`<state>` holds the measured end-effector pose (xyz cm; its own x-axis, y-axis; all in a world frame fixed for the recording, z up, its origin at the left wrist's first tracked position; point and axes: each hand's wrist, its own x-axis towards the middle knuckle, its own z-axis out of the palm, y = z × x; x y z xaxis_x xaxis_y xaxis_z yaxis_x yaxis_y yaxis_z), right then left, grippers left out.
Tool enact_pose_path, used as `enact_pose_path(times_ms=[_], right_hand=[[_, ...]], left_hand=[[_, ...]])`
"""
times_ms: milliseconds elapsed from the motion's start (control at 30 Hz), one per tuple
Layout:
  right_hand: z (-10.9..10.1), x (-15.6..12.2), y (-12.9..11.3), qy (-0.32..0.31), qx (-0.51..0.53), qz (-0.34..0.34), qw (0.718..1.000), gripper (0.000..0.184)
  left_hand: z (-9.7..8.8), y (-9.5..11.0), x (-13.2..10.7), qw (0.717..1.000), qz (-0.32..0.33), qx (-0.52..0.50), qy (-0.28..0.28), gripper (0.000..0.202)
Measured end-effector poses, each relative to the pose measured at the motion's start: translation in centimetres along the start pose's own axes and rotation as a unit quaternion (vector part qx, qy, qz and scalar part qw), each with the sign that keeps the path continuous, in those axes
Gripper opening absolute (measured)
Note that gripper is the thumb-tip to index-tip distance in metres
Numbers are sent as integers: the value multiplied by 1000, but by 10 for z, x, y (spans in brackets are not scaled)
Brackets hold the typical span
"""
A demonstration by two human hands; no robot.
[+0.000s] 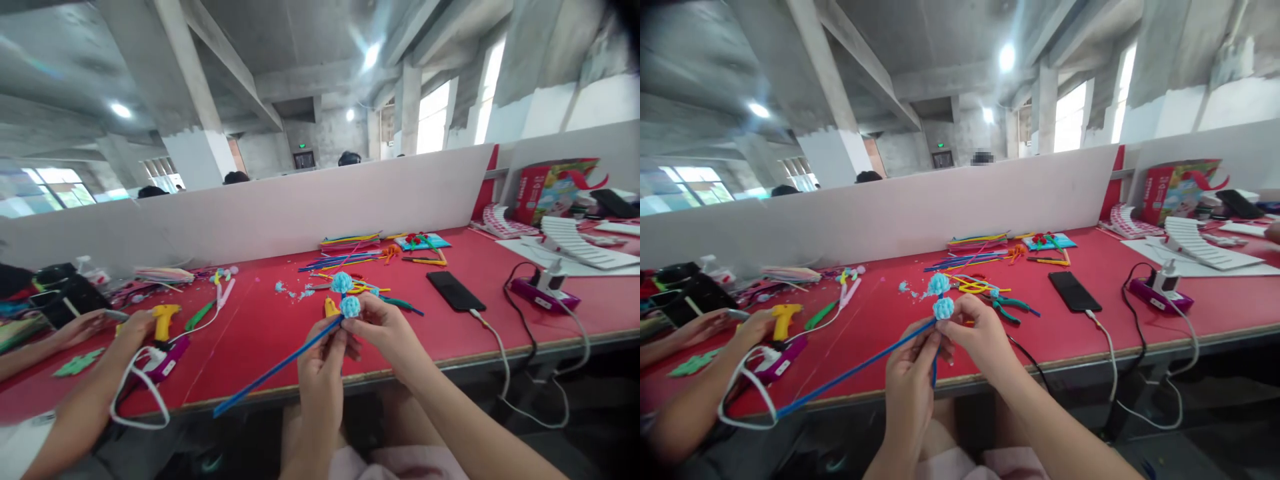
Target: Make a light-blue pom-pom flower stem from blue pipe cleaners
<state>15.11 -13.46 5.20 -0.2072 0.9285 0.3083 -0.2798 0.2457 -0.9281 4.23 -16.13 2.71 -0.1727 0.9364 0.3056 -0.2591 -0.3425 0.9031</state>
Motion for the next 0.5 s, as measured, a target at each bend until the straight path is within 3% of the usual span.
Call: enact_pose_path(times_ms=[100,300,500], right_hand=[[6,-19,-12,4,16,-26,1000,17],[17,-38,-29,-67,51,-41,996,15],[22,-43,-30,-27,0,-72,997,13]], left_hand=[[4,14,-20,1000,14,-1,2,19],[8,43,-38,997,15,-69,-2,24],[0,55,-42,999,26,11,-17,17]])
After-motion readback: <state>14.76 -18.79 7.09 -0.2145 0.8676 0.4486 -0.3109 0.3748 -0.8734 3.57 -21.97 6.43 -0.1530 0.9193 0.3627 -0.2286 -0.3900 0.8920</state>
